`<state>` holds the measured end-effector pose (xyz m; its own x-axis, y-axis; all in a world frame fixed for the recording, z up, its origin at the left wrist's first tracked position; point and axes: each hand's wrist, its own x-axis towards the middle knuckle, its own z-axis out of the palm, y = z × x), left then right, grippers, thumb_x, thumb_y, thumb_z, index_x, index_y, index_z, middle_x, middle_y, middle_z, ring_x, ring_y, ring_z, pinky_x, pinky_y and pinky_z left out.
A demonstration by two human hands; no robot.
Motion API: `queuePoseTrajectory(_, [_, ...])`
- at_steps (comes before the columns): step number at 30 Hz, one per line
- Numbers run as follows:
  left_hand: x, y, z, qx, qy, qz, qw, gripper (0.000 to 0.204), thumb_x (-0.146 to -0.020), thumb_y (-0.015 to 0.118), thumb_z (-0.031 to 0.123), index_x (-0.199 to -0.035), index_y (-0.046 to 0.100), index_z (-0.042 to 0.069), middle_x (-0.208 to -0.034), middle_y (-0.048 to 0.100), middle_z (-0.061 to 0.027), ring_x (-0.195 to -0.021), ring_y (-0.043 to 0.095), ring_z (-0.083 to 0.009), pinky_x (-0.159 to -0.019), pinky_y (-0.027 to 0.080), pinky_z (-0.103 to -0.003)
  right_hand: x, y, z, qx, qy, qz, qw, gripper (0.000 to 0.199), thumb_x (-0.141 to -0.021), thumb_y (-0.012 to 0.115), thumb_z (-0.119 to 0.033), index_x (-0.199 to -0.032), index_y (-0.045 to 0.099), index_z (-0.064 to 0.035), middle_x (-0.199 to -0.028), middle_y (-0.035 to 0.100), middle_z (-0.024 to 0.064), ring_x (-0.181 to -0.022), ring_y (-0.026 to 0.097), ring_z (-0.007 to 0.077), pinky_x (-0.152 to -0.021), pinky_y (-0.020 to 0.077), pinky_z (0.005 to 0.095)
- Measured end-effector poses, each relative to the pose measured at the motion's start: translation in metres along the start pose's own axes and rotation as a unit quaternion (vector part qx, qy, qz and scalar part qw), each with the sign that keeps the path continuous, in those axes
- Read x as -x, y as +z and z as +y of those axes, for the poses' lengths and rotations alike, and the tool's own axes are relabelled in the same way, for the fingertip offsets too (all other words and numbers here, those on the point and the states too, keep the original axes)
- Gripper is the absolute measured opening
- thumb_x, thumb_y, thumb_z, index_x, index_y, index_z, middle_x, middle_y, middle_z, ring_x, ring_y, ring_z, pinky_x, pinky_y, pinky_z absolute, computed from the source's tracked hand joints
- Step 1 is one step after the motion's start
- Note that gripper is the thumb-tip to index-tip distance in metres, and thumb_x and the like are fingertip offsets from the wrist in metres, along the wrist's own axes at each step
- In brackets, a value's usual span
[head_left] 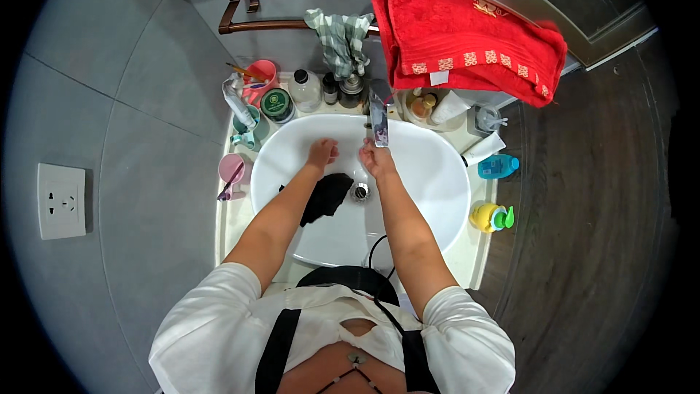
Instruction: The person washes a black article of clothing by hand in a white sink basin, running water over the fabric and scrubbing it periodically.
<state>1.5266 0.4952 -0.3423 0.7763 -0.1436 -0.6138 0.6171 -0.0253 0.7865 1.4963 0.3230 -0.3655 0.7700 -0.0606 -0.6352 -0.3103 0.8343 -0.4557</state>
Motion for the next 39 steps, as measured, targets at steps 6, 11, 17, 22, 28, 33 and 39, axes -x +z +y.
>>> queuePoseTrajectory(6, [-0.003,0.007,-0.002,0.02,0.042,-0.025,0.999,0.016,-0.078,0.056,0.019,-0.09,0.057,0.008,-0.076,0.058,-0.003,-0.061,0.054,-0.0113,-0.051,0.041,-0.025,0.026,0.025,-0.01,-0.078,0.007,-0.02,0.997,0.016,-0.079,0.05,0.007,-0.092,0.053,-0.0035,-0.078,0.056,0.0046,-0.07,0.056,0.0148,-0.06,0.0499,0.022])
queuePoseTrajectory(11, [-0.005,0.017,-0.004,0.055,0.034,-0.078,0.995,0.024,-0.068,0.067,0.011,-0.088,0.055,0.008,-0.076,0.054,-0.0005,-0.057,0.047,-0.0085,-0.046,0.033,-0.022,0.031,0.014,-0.017,0.034,0.052,-0.067,0.996,0.002,-0.084,0.051,-0.011,-0.084,0.051,-0.009,-0.056,0.044,-0.001,-0.04,0.038,0.0087,-0.034,0.0324,0.0203])
queuePoseTrajectory(17, [-0.03,0.03,-0.015,0.019,0.06,-0.097,0.993,0.018,-0.066,0.069,0.011,-0.067,0.05,0.01,-0.055,0.044,0.0009,-0.045,0.04,-0.009,-0.039,0.027,-0.024,0.049,0.017,-0.03,0.064,-0.072,0.131,0.987,0.029,-0.079,0.053,-0.023,-0.056,0.035,-0.0171,-0.045,0.03,-0.0032,-0.034,0.026,0.0086,-0.032,0.0207,0.025])
queuePoseTrajectory(22, [-0.008,0.095,-0.001,0.002,-0.019,-0.093,0.995,0.028,-0.073,0.065,0.022,-0.058,0.043,0.013,-0.047,0.036,0.0023,-0.036,0.031,-0.0099,-0.034,0.023,-0.026,0.045,-0.024,-0.053,0.034,-0.091,0.187,0.977,0.033,-0.081,0.052,-0.027,-0.054,0.036,-0.0166,-0.044,0.027,-0.0035,-0.034,0.024,0.0102,-0.032,0.0216,0.0248])
queuePoseTrajectory(28, [-0.025,0.119,-0.021,-0.022,-0.004,-0.216,0.976,0.035,-0.079,0.057,0.038,-0.075,0.056,0.003,-0.061,0.053,-0.0095,-0.052,0.052,-0.0243,-0.05,0.043,-0.035,0.073,-0.052,-0.054,-0.069,-0.037,0.1,0.992,0.032,-0.088,0.045,-0.036,-0.066,0.045,-0.0132,-0.048,0.027,-0.005,-0.037,0.021,0.0085,-0.031,0.0183,0.0213])
queuePoseTrajectory(33, [-0.024,0.107,-0.012,-0.386,0.276,-0.039,0.88,0.027,-0.077,0.054,0.03,-0.082,0.059,0.004,-0.079,0.06,-0.0206,-0.077,0.058,-0.0372,-0.068,0.045,-0.045,0.07,-0.047,-0.049,-0.027,-0.035,0.114,0.992,0.024,-0.09,0.045,-0.03,-0.093,0.054,-0.009,-0.052,0.033,-0.0057,-0.038,0.024,0.0056,-0.032,0.0203,0.019])
queuePoseTrajectory(39, [0.012,0.087,0.021,-0.412,0.43,0.013,0.803,0.015,-0.073,0.049,0.014,-0.081,0.059,0.006,-0.075,0.06,-0.0171,-0.075,0.058,-0.0347,-0.073,0.043,-0.042,0.064,-0.011,-0.032,0.044,-0.045,0.124,0.99,0.013,-0.086,0.051,-0.015,-0.096,0.054,-0.0081,-0.065,0.046,-0.0025,-0.047,0.041,0.0055,-0.035,0.0318,0.0163])
